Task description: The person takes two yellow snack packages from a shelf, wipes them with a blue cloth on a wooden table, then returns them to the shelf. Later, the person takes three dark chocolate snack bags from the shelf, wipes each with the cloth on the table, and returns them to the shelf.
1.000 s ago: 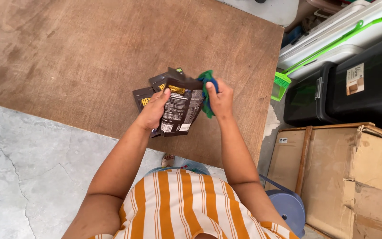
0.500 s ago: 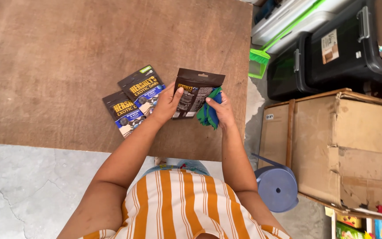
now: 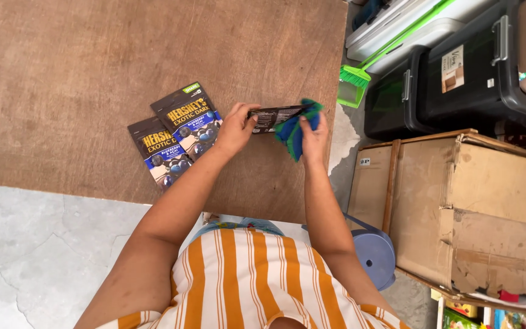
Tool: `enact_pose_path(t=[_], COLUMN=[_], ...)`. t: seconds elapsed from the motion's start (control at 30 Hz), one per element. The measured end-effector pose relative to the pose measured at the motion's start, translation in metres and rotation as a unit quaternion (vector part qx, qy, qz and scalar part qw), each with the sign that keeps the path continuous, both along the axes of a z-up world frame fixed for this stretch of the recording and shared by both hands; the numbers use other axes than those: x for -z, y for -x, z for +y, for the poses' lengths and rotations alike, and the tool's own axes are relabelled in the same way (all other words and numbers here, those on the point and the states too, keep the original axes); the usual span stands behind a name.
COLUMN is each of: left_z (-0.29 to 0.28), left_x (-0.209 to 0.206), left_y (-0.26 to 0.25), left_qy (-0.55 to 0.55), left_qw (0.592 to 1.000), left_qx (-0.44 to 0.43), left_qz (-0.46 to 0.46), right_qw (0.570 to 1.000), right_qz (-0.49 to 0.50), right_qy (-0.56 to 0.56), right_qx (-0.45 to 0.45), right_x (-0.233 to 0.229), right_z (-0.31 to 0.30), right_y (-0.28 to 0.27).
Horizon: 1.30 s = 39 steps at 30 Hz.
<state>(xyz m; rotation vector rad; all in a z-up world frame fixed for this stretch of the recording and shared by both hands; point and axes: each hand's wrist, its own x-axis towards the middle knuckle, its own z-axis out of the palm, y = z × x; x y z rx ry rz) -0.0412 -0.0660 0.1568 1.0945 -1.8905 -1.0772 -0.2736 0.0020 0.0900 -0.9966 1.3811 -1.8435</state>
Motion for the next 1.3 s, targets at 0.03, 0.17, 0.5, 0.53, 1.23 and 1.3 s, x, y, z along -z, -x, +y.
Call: enact_pose_path(t=[0.03,0.17,0.5,0.53,1.23,1.3], left_z=[0.002,0.012,0.023,0.019,-0.035,-0.030], left_x=[0.009,0.023,0.097,0.099,0.128,0.133], left_y=[-0.002,-0.020,-0.098,-0.102,-0.130,-0.130], left_qy=[-0.001,0.002,-0.053,-0.051,-0.274,-0.263], left_qw=[1.000,0.998,0.911,0.908,0.926,0.916], left_qx=[-0.007,-0.054,-0.392,-0.400,-0.241,-0.206], left_qz=[0.000,0.042,0.116,0.116,0.094,0.223], right_qw=[1.000,0.988,0.947,0.945,0.902,0.940], right_qz=[0.000,0.026,0.265,0.263,0.089,-0.018], right_qy=[-0.001,0.061,0.123,0.126,-0.134,-0.110], right_qx=[-0.007,0.143,-0.137,-0.145,-0.401,-0.321], right_x=[-0.006,0.002,-0.012,-0.020,0.037,0.046], right_z=[0.008,0.040,0.023,0.011,-0.020,-0.032], right_y=[-0.006,-0.030,-0.136,-0.143,-0.155,-0.146])
